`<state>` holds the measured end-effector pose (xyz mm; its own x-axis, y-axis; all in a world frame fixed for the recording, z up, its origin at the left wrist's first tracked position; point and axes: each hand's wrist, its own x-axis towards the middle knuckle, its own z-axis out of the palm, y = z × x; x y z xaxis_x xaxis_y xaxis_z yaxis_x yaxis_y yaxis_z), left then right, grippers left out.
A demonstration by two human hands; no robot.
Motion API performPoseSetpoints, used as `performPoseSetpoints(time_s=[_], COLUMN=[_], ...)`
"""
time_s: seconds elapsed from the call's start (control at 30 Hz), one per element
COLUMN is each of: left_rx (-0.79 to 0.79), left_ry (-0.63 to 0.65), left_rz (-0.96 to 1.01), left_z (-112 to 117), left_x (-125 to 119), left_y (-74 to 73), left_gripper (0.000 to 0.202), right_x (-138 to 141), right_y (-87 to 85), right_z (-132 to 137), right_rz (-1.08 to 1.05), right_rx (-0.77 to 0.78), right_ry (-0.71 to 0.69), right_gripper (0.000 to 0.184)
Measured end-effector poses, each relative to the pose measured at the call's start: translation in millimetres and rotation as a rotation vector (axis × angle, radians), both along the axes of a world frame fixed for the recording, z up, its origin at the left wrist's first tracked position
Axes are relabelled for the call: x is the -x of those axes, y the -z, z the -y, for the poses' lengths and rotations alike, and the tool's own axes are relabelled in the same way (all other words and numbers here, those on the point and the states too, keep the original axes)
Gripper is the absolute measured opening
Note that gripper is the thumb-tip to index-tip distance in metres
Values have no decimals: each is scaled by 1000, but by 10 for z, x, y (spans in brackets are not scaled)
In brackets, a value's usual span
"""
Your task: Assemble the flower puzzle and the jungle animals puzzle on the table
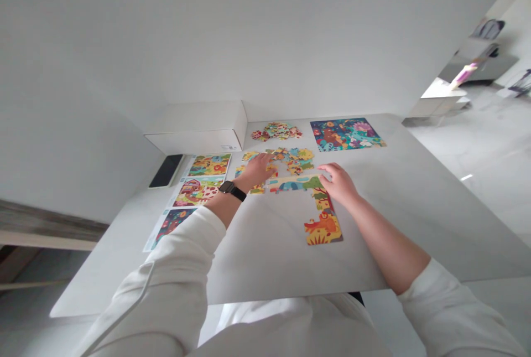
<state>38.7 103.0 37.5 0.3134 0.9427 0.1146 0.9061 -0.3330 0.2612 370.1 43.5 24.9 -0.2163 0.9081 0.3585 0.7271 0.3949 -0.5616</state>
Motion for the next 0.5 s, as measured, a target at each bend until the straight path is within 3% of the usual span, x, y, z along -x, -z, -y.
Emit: performPoseSetpoints(time_s=[0.17, 0.3, 0.5], left_rx=[-72, -29, 19], left_ry=[-76, -136, -136], left_rz=[37, 66, 51], left_z=[-64, -86, -113], left_x=[47, 47, 73], left_y=[18, 20, 39], left_gripper=[54, 64, 80], right_x=[195, 399, 455], right_y=[-64, -7, 146], right_z=[-371, -664, -716], right_rz=[188, 280, 346], right_rx=[-14, 7, 57], right_ry=[-66, -124, -80], right_gripper=[37, 43, 41])
